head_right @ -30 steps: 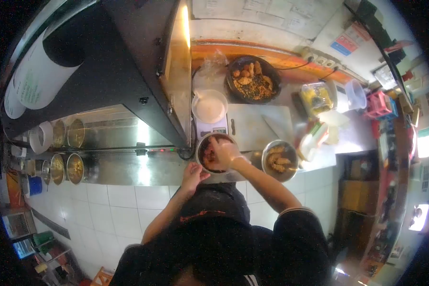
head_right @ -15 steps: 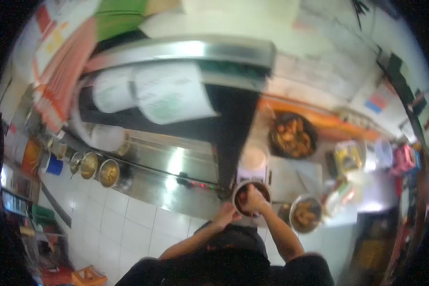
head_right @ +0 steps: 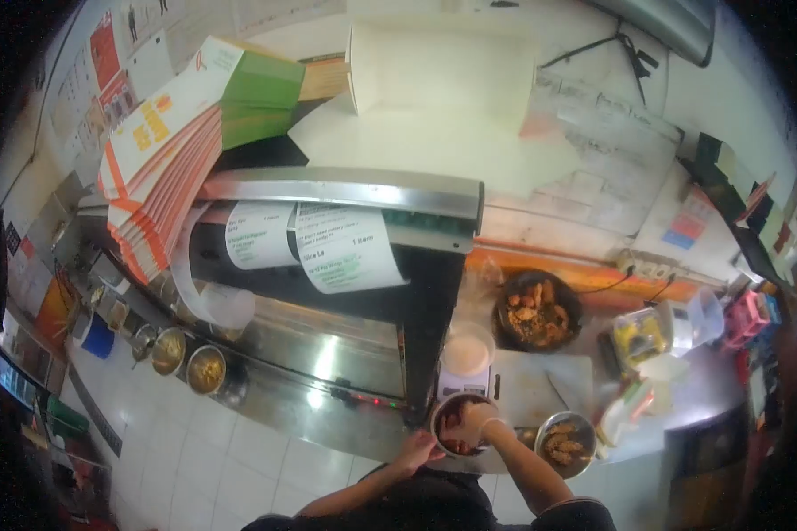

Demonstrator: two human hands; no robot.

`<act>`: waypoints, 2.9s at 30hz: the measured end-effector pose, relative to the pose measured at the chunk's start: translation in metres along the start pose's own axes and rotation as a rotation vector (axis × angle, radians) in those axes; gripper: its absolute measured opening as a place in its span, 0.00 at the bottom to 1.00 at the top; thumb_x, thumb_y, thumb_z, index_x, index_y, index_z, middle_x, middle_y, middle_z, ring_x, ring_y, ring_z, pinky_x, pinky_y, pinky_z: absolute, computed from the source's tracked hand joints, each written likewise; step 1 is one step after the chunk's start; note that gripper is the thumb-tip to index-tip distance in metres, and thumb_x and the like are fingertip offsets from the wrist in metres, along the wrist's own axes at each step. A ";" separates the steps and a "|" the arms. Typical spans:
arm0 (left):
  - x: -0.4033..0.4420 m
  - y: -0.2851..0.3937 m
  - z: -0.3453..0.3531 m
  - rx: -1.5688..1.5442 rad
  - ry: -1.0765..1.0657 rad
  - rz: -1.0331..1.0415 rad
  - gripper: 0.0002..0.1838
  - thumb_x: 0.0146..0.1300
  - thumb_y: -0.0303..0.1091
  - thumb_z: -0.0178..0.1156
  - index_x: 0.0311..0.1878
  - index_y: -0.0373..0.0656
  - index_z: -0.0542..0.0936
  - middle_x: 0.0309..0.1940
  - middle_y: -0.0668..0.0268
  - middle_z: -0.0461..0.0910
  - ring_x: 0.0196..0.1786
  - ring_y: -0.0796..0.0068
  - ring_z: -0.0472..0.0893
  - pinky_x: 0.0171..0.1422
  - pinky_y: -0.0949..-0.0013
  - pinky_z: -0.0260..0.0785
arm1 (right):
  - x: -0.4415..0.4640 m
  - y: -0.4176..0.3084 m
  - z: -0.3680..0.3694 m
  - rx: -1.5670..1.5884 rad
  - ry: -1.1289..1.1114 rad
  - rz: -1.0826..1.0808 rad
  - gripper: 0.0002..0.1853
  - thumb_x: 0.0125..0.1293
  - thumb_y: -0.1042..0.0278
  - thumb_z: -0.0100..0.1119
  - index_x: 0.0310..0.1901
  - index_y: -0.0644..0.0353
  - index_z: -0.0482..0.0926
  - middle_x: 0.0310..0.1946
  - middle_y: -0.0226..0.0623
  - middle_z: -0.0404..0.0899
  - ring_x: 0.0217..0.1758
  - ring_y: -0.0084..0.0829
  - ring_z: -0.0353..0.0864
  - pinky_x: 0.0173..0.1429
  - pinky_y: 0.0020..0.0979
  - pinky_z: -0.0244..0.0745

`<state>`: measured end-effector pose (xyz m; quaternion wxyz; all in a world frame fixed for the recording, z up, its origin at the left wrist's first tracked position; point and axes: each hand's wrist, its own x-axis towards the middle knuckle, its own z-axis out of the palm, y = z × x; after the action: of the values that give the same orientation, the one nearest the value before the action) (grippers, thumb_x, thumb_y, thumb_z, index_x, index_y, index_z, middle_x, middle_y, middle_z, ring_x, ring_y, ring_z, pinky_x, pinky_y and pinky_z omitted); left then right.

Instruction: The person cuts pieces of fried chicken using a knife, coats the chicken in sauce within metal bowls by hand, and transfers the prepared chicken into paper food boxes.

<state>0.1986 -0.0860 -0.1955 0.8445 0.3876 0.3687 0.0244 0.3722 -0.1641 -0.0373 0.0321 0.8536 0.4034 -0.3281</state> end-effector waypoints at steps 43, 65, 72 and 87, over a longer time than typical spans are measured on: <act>-0.015 0.017 0.008 0.074 -0.006 -0.011 0.08 0.78 0.31 0.56 0.53 0.40 0.69 0.46 0.63 0.73 0.47 0.67 0.81 0.55 0.57 0.85 | 0.029 0.024 0.051 0.409 0.035 0.135 0.56 0.47 0.36 0.75 0.61 0.83 0.67 0.61 0.64 0.76 0.64 0.53 0.79 0.64 0.44 0.78; -0.018 0.020 0.008 0.008 -0.024 0.090 0.06 0.77 0.29 0.56 0.50 0.39 0.71 0.47 0.61 0.78 0.45 0.69 0.84 0.53 0.62 0.86 | 0.004 0.067 0.015 0.494 0.052 -0.612 0.22 0.56 0.63 0.64 0.53 0.62 0.80 0.46 0.54 0.84 0.55 0.52 0.83 0.60 0.45 0.79; -0.019 0.015 0.019 0.029 0.003 0.067 0.05 0.78 0.29 0.56 0.48 0.41 0.70 0.44 0.62 0.77 0.43 0.70 0.83 0.51 0.62 0.86 | 0.006 0.034 0.011 0.303 0.080 0.022 0.32 0.57 0.46 0.70 0.52 0.69 0.79 0.47 0.53 0.85 0.52 0.49 0.85 0.57 0.42 0.80; -0.020 0.009 0.009 -0.035 0.075 0.082 0.07 0.77 0.28 0.56 0.51 0.38 0.70 0.49 0.60 0.74 0.45 0.67 0.83 0.52 0.64 0.86 | 0.035 0.066 0.052 0.854 0.125 -0.329 0.29 0.58 0.55 0.76 0.58 0.59 0.80 0.44 0.38 0.84 0.53 0.33 0.82 0.58 0.35 0.78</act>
<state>0.1920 -0.0922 -0.1730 0.8350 0.3863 0.3835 0.0802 0.4071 -0.2021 -0.1124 -0.3995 0.7331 0.3635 -0.4133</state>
